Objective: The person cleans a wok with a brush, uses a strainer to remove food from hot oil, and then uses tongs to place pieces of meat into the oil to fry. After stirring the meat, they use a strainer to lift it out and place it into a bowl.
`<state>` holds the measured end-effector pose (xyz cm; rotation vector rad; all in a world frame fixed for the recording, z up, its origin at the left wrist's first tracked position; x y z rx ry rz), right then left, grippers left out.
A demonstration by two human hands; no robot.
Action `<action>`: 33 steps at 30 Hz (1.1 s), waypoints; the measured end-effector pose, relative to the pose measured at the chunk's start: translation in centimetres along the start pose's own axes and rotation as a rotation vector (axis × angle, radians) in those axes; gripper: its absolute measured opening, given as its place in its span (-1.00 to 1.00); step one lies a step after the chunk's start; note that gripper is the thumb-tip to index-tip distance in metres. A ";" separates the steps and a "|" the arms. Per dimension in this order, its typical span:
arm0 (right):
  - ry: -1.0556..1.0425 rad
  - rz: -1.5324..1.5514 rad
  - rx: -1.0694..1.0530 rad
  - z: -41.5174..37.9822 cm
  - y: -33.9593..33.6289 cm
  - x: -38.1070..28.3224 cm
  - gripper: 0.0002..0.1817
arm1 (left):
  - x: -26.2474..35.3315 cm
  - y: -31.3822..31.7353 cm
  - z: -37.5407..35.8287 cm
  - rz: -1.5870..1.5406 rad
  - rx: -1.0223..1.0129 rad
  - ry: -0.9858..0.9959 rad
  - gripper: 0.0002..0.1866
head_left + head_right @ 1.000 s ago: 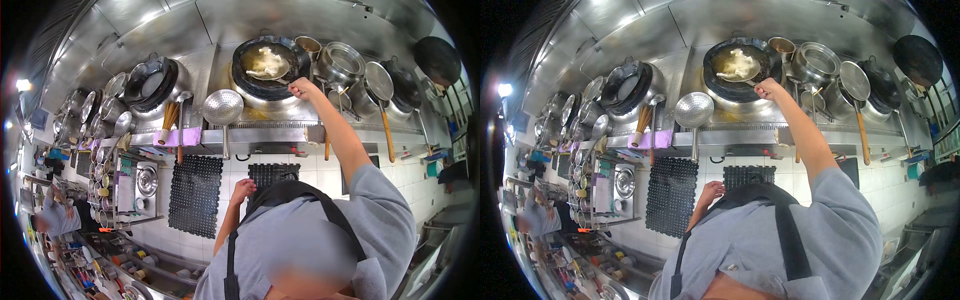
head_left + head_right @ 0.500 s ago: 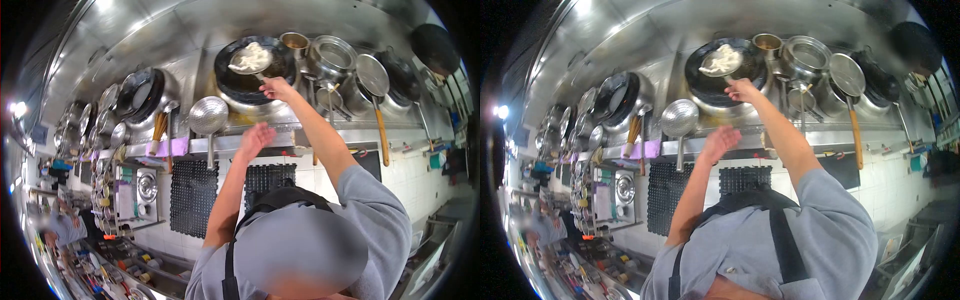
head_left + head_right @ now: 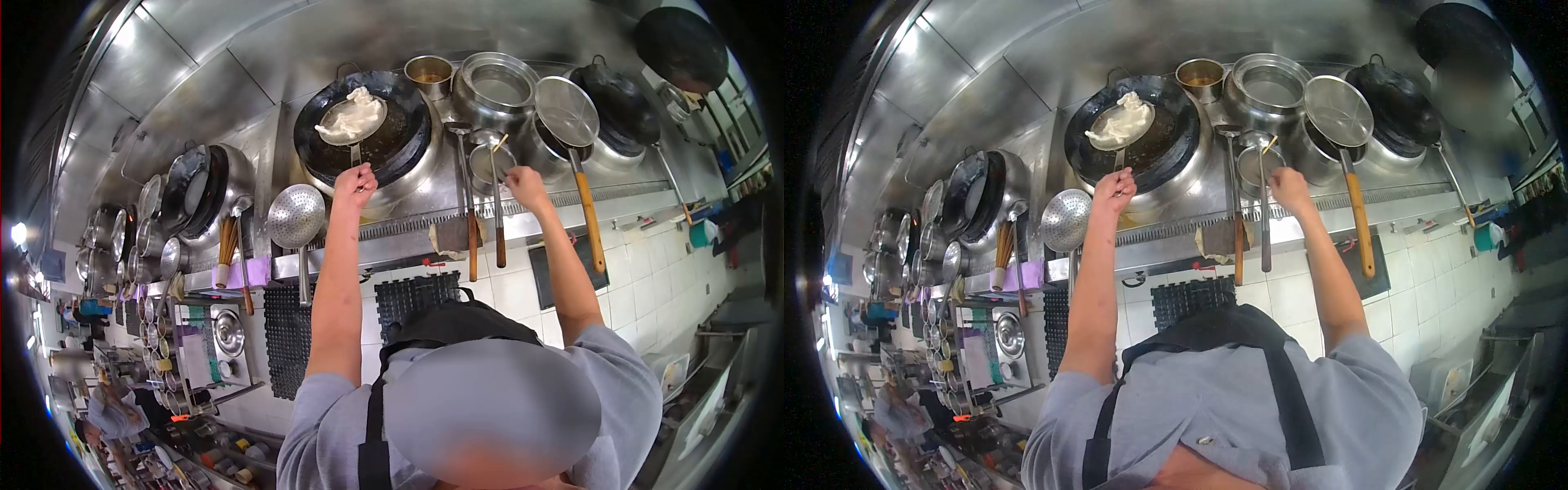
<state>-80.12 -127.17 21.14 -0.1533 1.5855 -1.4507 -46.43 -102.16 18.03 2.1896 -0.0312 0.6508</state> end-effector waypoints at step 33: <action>0.056 -0.262 -0.148 0.3 -5.0 -17.6 -0.61 | 7.7 -9.6 -18.7 0.352 -0.195 0.118 -0.86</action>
Point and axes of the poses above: each hand's wrist, its own z-axis towards the middle knuckle, its own y-axis out of the palm, x = y × z, the point moved 7 cm from there along z, towards the middle knuckle, and after that the axes turned 1 degree about -z, right-handed, at the moved point
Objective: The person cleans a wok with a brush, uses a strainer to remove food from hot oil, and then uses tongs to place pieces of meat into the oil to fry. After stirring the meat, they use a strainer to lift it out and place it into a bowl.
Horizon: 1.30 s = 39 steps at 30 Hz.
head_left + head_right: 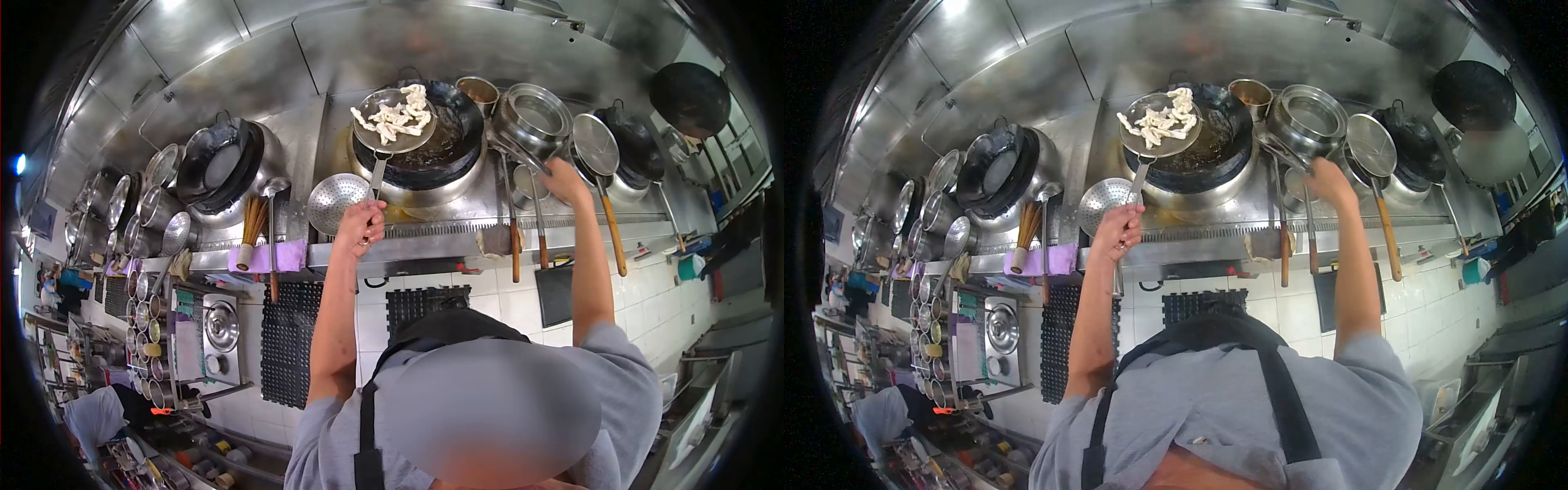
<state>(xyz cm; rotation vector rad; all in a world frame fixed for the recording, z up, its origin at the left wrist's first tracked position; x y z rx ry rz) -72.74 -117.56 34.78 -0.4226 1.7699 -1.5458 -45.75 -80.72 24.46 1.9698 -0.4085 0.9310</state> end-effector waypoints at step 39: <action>-0.095 -0.228 -0.166 14.7 3.8 -6.7 -0.65 | -4.0 1.4 4.4 -0.152 0.026 -0.059 -0.84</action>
Point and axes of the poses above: each hand's wrist, its own z-axis towards the middle knuckle, its own y-axis out of the palm, x = y × z, the point moved 7 cm from there along z, towards the middle knuckle, and after that the axes turned 1 degree about -z, right-handed, at the moved point
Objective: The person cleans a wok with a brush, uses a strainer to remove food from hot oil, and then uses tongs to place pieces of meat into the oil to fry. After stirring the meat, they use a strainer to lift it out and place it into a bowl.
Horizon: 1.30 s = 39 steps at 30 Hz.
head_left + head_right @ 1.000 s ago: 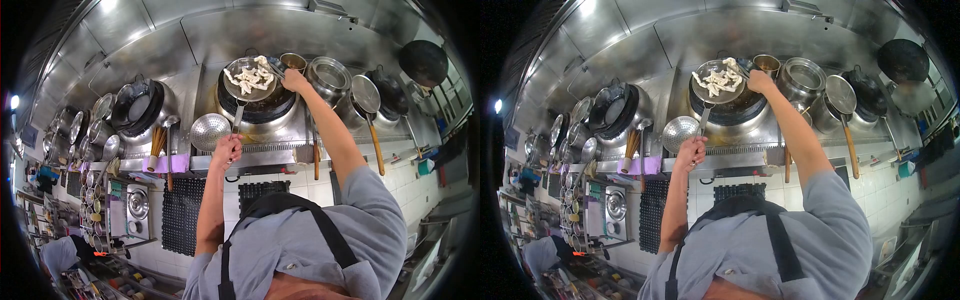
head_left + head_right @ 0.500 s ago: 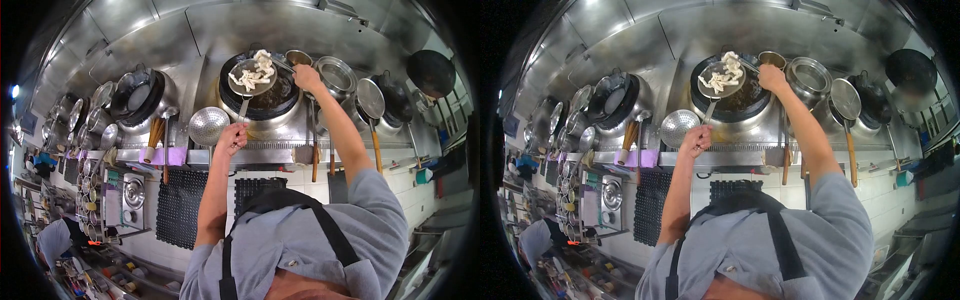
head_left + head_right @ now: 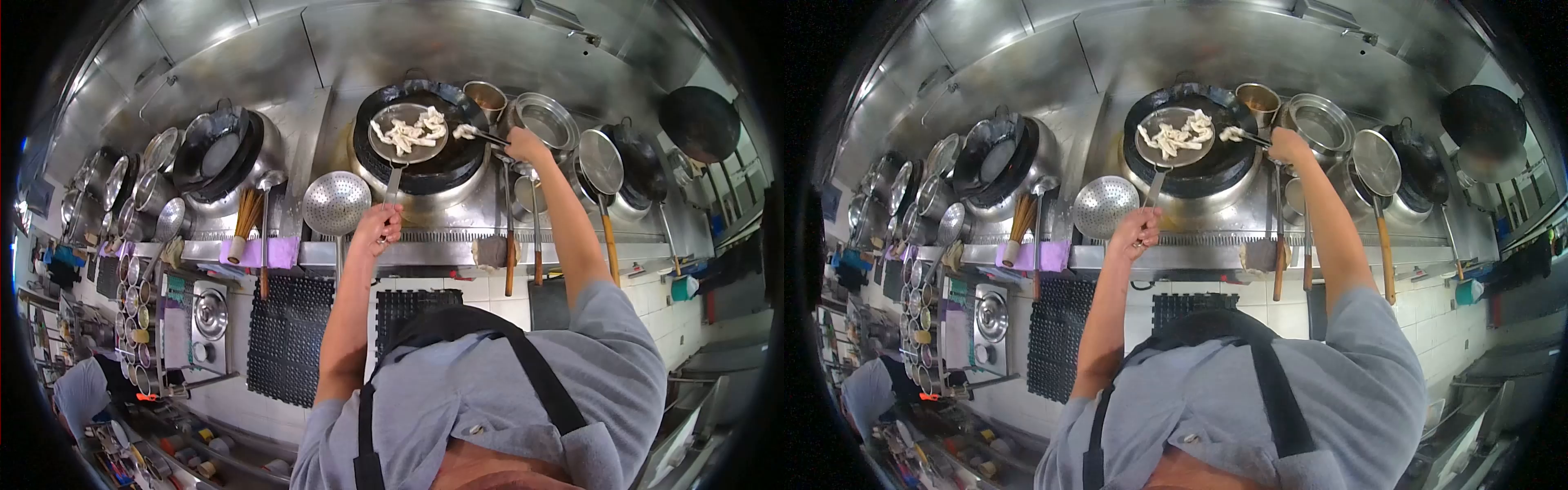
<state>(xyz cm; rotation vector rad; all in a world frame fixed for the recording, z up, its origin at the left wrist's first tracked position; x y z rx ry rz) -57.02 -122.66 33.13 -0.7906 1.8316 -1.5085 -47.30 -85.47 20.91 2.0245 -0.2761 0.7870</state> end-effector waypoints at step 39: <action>0.031 -0.031 0.105 0.0 -0.3 -0.7 -0.69 | 1.3 -1.3 -1.5 -0.012 -0.031 0.011 -0.82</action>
Point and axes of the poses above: each hand's wrist, its own z-axis towards the middle knuckle, its own y-axis out of the palm, x = y × z, the point moved 7 cm from there along z, towards the middle knuckle, and after that the axes turned 1 degree about -z, right-handed, at the moved point
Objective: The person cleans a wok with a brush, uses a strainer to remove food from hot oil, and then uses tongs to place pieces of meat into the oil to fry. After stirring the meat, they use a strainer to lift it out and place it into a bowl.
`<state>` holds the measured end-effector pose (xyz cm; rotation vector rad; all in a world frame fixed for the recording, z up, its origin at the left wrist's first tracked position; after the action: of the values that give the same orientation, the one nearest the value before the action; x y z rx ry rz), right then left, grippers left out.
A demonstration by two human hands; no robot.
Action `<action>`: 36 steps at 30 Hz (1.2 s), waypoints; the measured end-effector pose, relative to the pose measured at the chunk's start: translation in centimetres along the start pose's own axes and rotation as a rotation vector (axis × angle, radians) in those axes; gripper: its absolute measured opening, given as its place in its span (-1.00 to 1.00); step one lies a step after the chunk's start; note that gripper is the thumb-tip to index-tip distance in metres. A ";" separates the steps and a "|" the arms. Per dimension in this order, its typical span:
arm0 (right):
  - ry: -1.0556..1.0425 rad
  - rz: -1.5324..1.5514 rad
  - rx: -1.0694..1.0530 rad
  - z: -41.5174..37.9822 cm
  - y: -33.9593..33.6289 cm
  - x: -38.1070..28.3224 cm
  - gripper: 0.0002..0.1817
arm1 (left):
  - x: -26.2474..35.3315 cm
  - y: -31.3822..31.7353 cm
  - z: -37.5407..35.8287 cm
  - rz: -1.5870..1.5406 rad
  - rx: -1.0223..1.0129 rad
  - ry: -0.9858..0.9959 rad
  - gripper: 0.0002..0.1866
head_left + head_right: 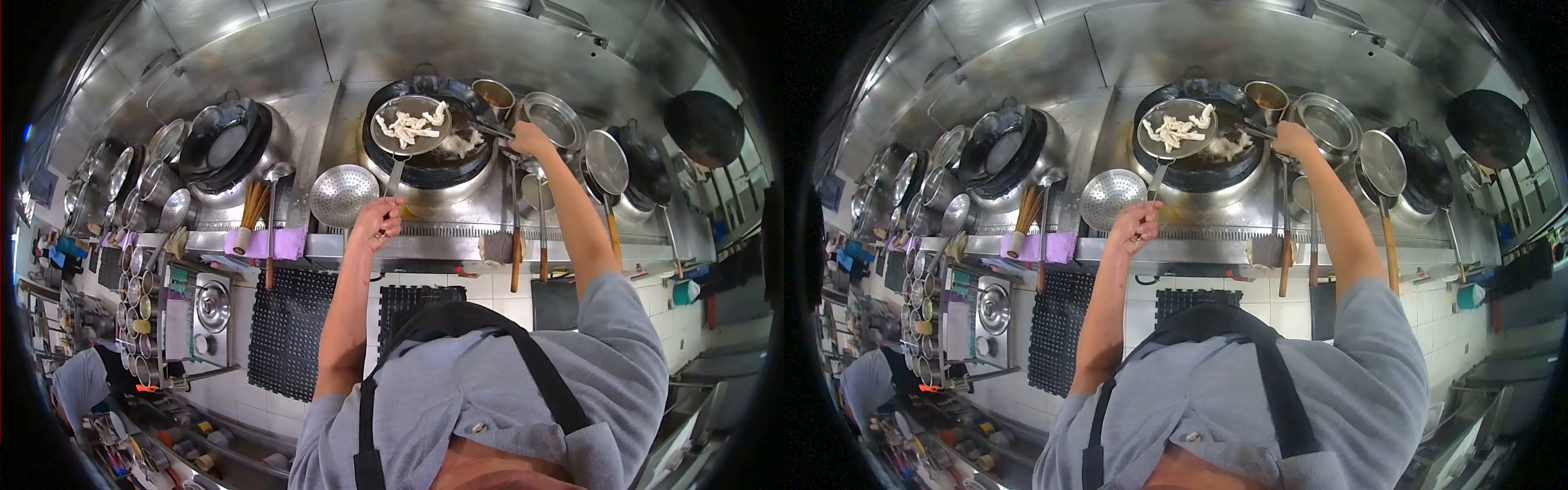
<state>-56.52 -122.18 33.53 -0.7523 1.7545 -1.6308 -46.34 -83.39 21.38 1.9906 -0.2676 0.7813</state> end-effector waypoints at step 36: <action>-0.086 -0.133 0.010 0.7 -1.4 -5.6 -0.70 | 0.3 -0.6 -2.2 0.147 0.071 0.033 -0.85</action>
<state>-52.39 -118.48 35.19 -0.9380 1.6652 -1.6663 -46.73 -81.22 21.94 2.0394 -0.3745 0.9275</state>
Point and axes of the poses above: each hand's wrist, its own z-axis towards the middle knuckle, its own y-axis out of the palm, x = y × z, the point moved 7 cm from there along z, towards the middle knuckle, and after that the axes turned 1 degree about -z, right-handed, at the moved point
